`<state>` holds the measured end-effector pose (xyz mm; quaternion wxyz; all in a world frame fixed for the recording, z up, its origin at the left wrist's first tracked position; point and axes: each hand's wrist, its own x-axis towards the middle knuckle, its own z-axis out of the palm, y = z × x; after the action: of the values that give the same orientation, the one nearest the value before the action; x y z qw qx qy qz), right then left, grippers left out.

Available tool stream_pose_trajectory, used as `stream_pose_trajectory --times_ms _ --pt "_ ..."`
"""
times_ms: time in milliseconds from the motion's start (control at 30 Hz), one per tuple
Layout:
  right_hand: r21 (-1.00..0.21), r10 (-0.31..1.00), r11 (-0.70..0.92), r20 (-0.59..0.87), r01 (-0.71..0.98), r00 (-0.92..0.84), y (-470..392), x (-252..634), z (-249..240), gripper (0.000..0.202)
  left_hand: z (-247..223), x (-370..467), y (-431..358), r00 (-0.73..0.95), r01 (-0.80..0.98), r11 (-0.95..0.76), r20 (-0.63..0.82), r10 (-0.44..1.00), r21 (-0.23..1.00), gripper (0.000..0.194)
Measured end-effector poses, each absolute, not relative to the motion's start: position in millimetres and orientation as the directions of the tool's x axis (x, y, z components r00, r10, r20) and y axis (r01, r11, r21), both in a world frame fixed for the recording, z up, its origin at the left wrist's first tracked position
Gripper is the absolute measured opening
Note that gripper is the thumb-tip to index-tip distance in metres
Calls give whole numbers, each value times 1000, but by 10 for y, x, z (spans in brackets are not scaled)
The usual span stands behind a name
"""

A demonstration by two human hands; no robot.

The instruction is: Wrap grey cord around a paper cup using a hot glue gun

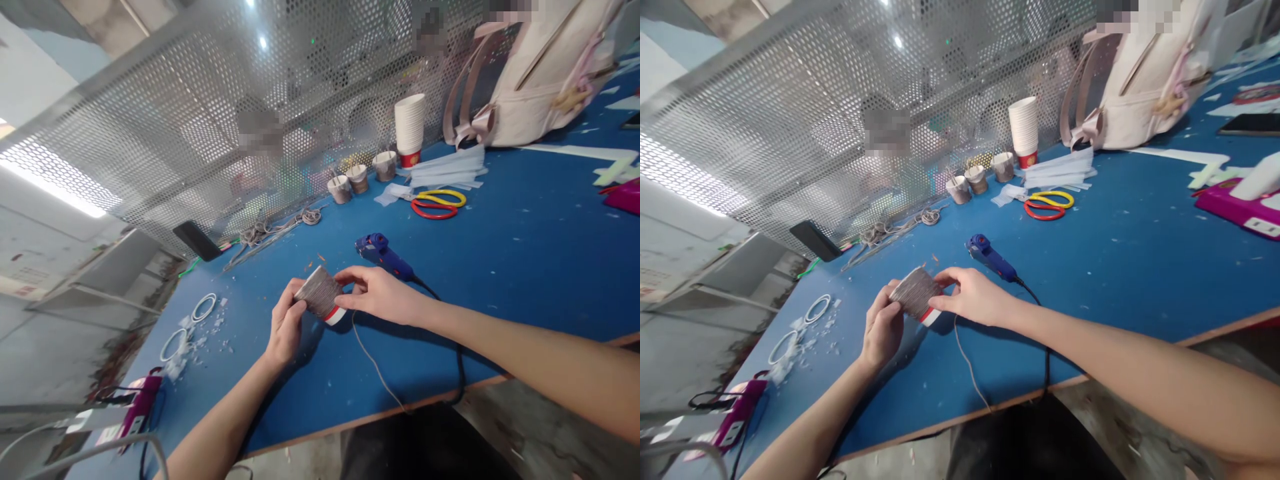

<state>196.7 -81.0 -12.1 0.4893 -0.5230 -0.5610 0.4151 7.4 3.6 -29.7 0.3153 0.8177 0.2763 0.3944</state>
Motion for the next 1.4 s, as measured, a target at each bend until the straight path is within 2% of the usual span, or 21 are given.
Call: stream_pose_trajectory --times_ms 100,167,267,433,533,700,767,933,1400 --pt "-956 975 155 189 250 115 -802 1950 -173 27 -221 102 9 570 237 -639 428 701 731 22" --pt "-931 950 182 250 318 187 -793 1931 -219 29 -185 118 -23 563 305 -654 423 710 692 27" --pt "-899 924 198 304 390 231 -778 1904 -295 30 -192 137 -74 594 306 -682 426 682 665 38" --pt "-872 919 216 334 440 209 -762 1888 -367 30 -273 174 -119 585 311 -720 472 659 620 49" --pt "-853 911 237 361 464 199 -769 1890 -353 29 -279 192 -130 570 346 -727 483 665 593 47" --pt "-857 904 289 390 426 173 -813 1905 -295 12 -247 203 -146 523 384 -706 490 697 595 44" --pt "-832 884 344 443 436 150 -832 1909 -295 8 -237 208 -149 508 400 -695 487 711 597 44" --pt "-679 808 475 588 559 27 -850 1914 -351 7 -222 226 -154 484 419 -684 491 725 597 43" --pt "-616 777 494 629 614 6 -835 1929 -379 10 -244 218 -184 542 412 -697 457 705 586 46"
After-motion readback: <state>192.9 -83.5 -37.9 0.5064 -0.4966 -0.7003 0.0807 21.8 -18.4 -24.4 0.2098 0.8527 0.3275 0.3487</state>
